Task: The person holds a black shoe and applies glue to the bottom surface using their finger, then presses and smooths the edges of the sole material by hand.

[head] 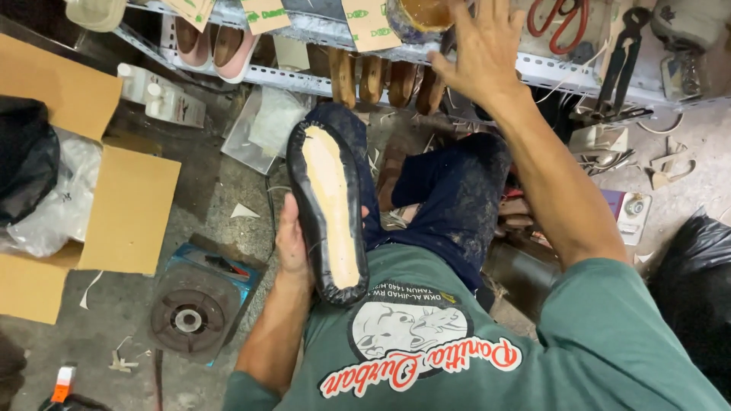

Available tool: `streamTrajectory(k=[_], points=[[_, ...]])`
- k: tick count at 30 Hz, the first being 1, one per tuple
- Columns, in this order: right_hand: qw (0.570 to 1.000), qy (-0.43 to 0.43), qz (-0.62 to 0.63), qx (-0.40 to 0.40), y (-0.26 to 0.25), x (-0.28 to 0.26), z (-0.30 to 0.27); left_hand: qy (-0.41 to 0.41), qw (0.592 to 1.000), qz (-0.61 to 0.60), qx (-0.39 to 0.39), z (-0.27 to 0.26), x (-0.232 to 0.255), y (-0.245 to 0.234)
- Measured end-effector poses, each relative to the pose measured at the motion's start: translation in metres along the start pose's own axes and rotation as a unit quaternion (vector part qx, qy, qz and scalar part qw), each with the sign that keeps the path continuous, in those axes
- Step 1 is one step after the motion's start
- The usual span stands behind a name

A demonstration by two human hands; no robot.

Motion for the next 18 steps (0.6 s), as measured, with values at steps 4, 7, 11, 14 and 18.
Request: streamTrajectory(k=[4,7,11,14,18], points=[[0.993,-0.062,0.053,0.083,-0.069,-0.005,-0.043,0.155,0.934,0.318,-0.041,-0.013,0.022,0.054],[0.937,-0.078,0.296,0.167,-0.21,-0.044,-0.069,0.186,0.796,0.563,-0.127,-0.03,0.026,0.084],[0.866,-0.095,0.386,0.303,-0.212,-0.067,-0.145,0.202,0.684,0.665,-0.221,-0.062,0.005,0.114],[0.879,-0.041,0.408,0.244,-0.184,-0.088,-0.195,0.211,0.652,0.661,-0.306,-0.077,-0.014,0.136],[0.876,-0.068,0.421,0.225,-0.18,-0.104,-0.208,0.211,0.635,0.667,-0.329,-0.084,-0.027,0.141]])
Point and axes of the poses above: each hand's wrist, its own z-axis towards the middle knuckle, its own y-axis out of the palm, x = y × z, the point moved 6 cm from there along z, towards the middle knuckle, and after that the axes turned 5 degrees about -z, right-handed, at the moved point
